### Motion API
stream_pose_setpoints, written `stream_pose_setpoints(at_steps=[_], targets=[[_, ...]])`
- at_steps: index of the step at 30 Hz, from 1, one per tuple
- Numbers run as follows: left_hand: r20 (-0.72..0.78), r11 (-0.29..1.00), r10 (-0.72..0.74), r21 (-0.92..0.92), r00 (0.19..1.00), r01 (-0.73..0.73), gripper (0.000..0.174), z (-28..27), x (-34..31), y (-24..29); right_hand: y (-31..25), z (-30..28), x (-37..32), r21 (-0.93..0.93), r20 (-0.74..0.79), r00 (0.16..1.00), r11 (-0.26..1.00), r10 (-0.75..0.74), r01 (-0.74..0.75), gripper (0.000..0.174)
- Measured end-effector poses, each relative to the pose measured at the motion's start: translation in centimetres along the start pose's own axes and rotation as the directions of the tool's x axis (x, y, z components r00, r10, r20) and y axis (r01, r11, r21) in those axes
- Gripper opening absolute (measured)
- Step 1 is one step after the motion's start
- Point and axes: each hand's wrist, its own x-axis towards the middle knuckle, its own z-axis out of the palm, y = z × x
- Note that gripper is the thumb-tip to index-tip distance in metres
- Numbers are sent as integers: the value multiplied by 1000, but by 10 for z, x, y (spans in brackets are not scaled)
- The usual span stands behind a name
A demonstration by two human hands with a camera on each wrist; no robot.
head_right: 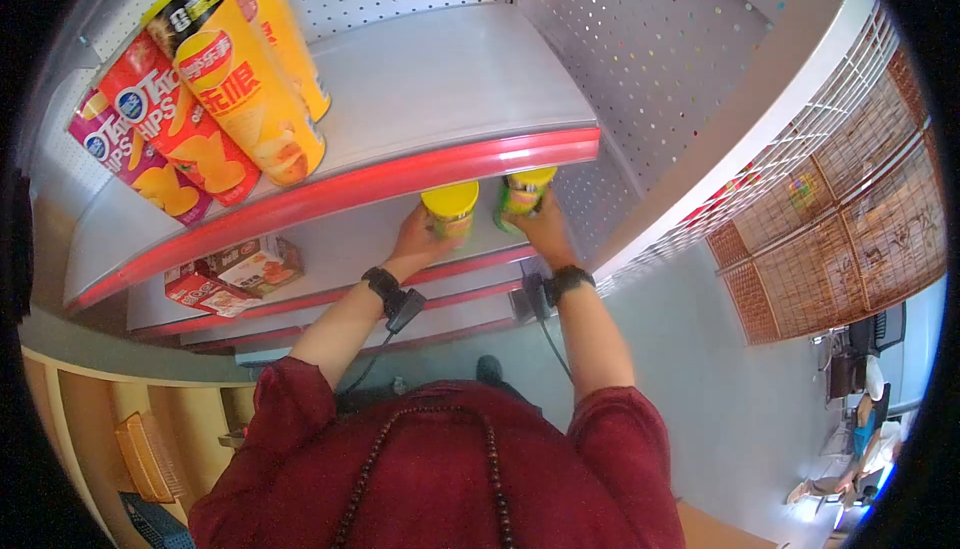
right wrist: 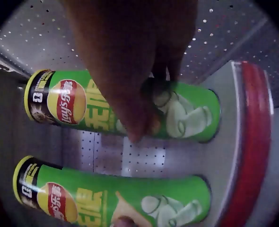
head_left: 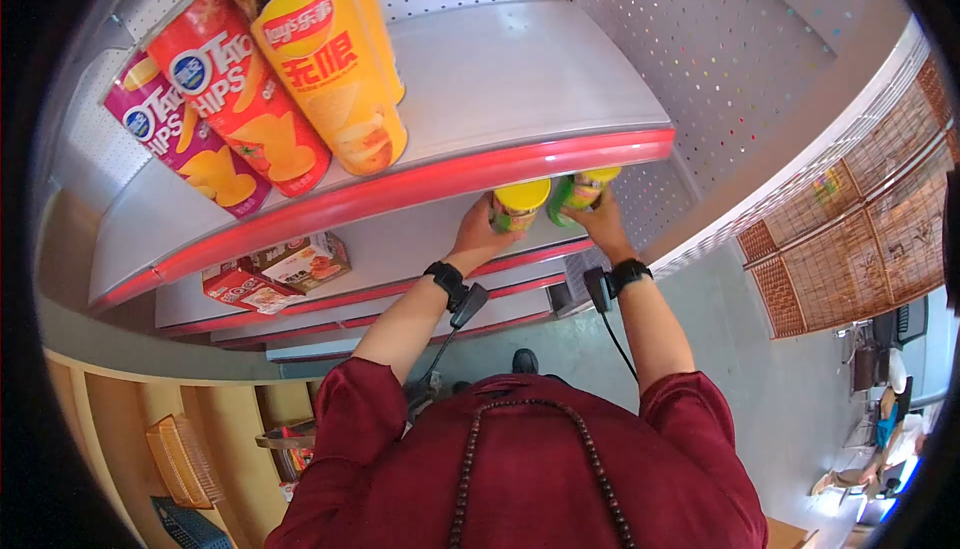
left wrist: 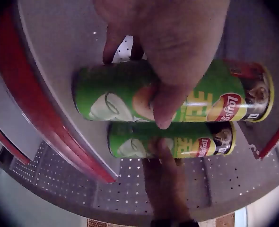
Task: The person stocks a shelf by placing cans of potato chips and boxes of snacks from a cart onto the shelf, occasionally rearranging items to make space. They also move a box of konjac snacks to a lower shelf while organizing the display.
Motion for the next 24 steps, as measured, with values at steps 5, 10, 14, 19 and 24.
stream_pose_setpoints(at_steps=[5, 10, 14, 19, 24], targets=[[79, 989, -51, -137, 996, 62, 69, 15, 24, -1, 41, 15, 53, 135, 290, 957, 990, 7, -48, 59], [95, 987, 50, -157, 994, -35, 59, 39, 42, -27, 27, 9, 62, 103, 341, 932, 981, 120, -164, 52], [162, 955, 15, -294, 987, 33, 55, 49, 46, -22, 58, 5, 68, -31, 350, 930, 993, 116, -112, 44], [167, 976, 38, -217, 985, -1, 61, 63, 53, -24, 39, 4, 50, -64, 192, 980, 997, 46, -34, 41], [207, 991, 50, -134, 977, -22, 69, 68, 59, -10, 95, 21, 54, 428, 187, 929, 825, 320, -370, 60]])
